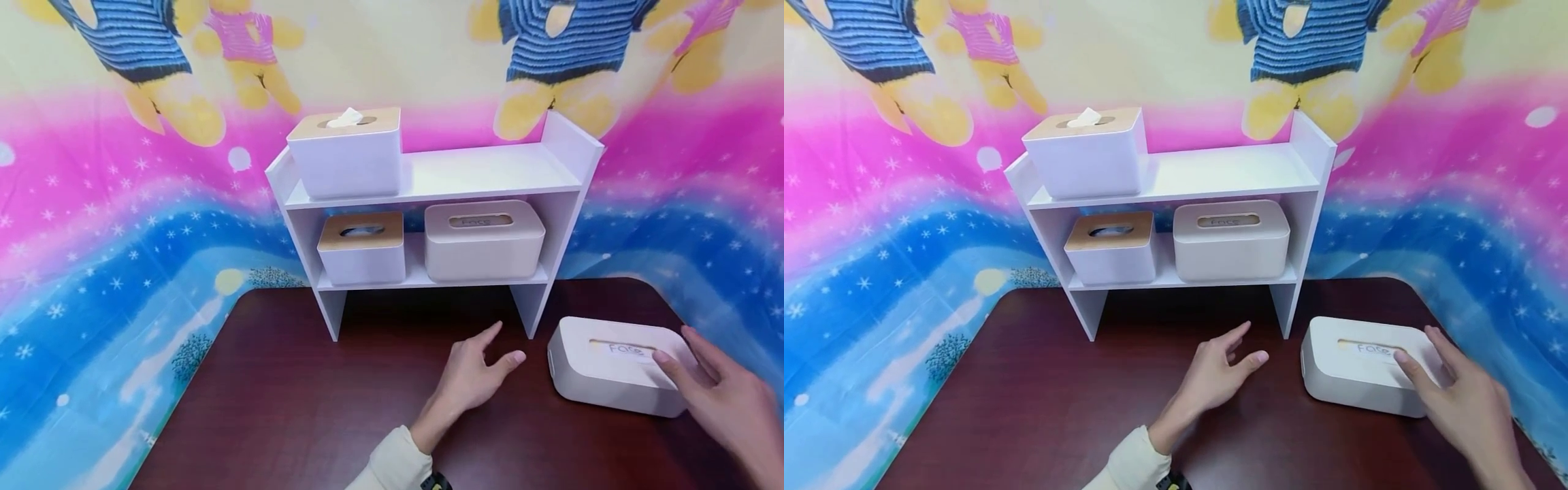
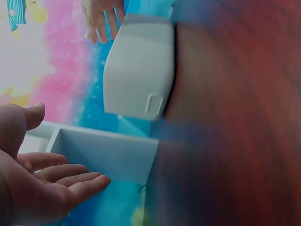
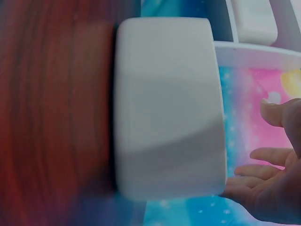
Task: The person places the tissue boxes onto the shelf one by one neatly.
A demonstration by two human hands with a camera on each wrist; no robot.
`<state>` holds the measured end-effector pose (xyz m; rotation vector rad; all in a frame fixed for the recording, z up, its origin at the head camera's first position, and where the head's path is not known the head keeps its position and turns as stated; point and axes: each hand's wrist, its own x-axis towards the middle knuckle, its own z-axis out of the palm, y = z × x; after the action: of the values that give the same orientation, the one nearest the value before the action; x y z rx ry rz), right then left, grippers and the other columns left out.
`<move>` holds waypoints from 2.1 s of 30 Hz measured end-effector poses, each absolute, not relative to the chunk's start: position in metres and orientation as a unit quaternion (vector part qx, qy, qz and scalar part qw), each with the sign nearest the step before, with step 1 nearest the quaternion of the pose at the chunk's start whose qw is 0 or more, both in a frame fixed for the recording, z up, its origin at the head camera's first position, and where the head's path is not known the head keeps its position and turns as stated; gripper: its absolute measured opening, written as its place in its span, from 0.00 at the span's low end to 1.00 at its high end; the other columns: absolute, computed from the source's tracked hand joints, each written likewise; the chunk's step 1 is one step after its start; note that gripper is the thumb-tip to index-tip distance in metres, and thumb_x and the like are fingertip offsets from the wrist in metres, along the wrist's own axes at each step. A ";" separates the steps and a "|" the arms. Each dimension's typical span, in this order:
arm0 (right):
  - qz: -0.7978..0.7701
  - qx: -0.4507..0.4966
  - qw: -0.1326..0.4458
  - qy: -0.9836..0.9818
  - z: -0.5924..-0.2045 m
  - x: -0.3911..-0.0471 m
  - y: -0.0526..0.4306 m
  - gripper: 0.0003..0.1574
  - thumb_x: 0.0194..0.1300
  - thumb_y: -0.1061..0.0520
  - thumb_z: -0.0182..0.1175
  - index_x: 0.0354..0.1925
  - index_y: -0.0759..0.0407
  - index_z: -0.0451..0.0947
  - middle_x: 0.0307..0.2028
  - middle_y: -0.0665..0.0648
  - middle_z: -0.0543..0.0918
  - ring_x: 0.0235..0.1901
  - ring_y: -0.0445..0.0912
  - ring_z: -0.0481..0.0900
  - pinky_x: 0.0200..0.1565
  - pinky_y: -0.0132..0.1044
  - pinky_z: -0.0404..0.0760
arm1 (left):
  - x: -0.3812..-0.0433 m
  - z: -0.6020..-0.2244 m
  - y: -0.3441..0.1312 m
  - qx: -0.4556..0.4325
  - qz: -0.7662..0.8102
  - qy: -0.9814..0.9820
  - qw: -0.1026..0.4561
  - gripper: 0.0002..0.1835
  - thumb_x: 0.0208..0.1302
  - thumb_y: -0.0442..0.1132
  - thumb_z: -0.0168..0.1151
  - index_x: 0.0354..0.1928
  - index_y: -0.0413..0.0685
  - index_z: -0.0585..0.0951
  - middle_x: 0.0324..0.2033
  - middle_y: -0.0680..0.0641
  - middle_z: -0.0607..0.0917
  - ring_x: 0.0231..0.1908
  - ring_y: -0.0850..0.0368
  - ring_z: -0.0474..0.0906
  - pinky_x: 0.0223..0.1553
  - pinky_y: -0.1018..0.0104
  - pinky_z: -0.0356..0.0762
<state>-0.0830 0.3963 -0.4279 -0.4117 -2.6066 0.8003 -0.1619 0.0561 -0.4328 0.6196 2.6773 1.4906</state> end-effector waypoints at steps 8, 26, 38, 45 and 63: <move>0.265 -0.225 0.111 -0.931 -0.437 -0.081 0.406 0.62 0.79 0.32 0.57 0.85 0.65 0.37 0.78 0.84 0.49 0.68 0.86 0.63 0.62 0.81 0.68 | -0.148 -0.442 0.086 0.188 0.468 0.863 0.031 0.40 0.71 0.62 0.70 0.78 0.54 0.74 0.68 0.50 0.84 0.67 0.62 0.81 0.68 0.68 0.79; 0.319 -0.204 0.021 -0.925 -0.468 -0.078 0.422 0.76 0.74 0.29 0.63 0.84 0.68 0.26 0.76 0.89 0.50 0.68 0.87 0.62 0.50 0.67 0.84 | -0.137 -0.450 0.136 0.206 0.465 0.860 0.039 0.43 0.71 0.59 0.71 0.81 0.48 0.68 0.79 0.50 0.72 0.76 0.60 0.71 0.73 0.69 0.74; 0.329 -0.163 0.033 -0.930 -0.477 -0.085 0.426 0.69 0.77 0.31 0.61 0.86 0.66 0.32 0.67 0.88 0.65 0.57 0.82 0.74 0.35 0.57 0.88 | -0.140 -0.463 0.148 0.218 0.482 0.849 -0.015 0.40 0.71 0.52 0.73 0.79 0.47 0.72 0.74 0.44 0.78 0.71 0.59 0.77 0.69 0.72 0.77; 0.343 -0.165 0.029 -0.924 -0.478 -0.081 0.422 0.63 0.82 0.36 0.55 0.85 0.68 0.30 0.68 0.90 0.62 0.61 0.86 0.70 0.38 0.57 0.90 | -0.137 -0.470 0.153 0.227 0.504 0.833 -0.009 0.38 0.73 0.50 0.72 0.79 0.45 0.71 0.75 0.42 0.75 0.72 0.61 0.74 0.66 0.75 0.77; 0.280 -0.135 0.085 -0.947 -0.471 -0.072 0.409 0.57 0.81 0.40 0.60 0.83 0.74 0.46 0.62 0.91 0.70 0.52 0.80 0.76 0.38 0.61 0.89 | -0.132 -0.469 0.140 0.222 0.514 0.828 -0.032 0.37 0.73 0.46 0.72 0.78 0.43 0.71 0.74 0.44 0.77 0.71 0.63 0.75 0.67 0.74 0.77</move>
<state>-0.0723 0.4093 -0.4712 -0.4037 -2.8224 0.8352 -0.1319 0.1400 -0.4692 0.7130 2.6543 1.6485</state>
